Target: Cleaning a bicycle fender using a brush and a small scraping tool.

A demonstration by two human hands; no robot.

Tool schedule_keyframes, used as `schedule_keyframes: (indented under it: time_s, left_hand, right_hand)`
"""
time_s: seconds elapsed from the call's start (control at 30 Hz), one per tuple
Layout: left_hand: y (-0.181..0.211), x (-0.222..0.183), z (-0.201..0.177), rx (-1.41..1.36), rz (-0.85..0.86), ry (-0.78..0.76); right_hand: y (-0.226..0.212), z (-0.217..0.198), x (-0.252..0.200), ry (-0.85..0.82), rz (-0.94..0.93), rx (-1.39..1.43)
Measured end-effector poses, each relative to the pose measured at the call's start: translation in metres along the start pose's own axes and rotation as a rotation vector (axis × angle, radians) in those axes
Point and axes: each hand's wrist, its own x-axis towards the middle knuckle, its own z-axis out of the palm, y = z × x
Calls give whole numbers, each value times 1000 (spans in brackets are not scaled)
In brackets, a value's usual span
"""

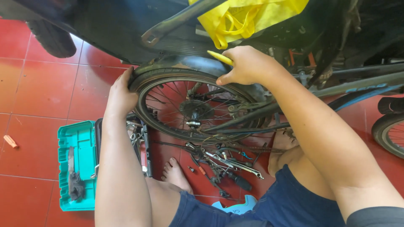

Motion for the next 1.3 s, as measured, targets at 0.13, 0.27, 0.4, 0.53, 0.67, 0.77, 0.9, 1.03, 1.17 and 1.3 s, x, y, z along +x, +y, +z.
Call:
schedule_keyframes:
  time_s: [0.13,0.27,0.4,0.53,0.67,0.77,0.9,1.03,1.17,1.3]
  left_hand:
    - [3,3,1,2,35,32]
    - [-2,4,0,22,53,39]
    - [-29,8,5,0,126,125]
    - [-35,4,-6,17,154,197]
    - [-47,0,-8,26,189,257]
    - [-50,-4,-12,46,238,343]
    - [-58,-9,-12,42,307,455]
    - [-62,-14,-14,49,340,515]
    - [-57,-20,-17,69,414,529]
    - [-50,-27,-22,78,428,603]
  right_hand:
    - [-9,-2,-4,28,12,25]
    - [-19,-6,-16,50,-37,87]
    - [-23,-4,-21,44,-93,132]
    - [-27,-4,-21,106,-140,174]
    - [-38,-8,-22,139,-158,54]
    - [-42,-9,-24,276,-252,-20]
    - [-47,-1,-27,399,-392,-191]
    - [-48,0,-25,443,-453,-206]
    - [-44,-1,-24,476,-482,-223]
    - [-47,-6,-28,472,-521,-235]
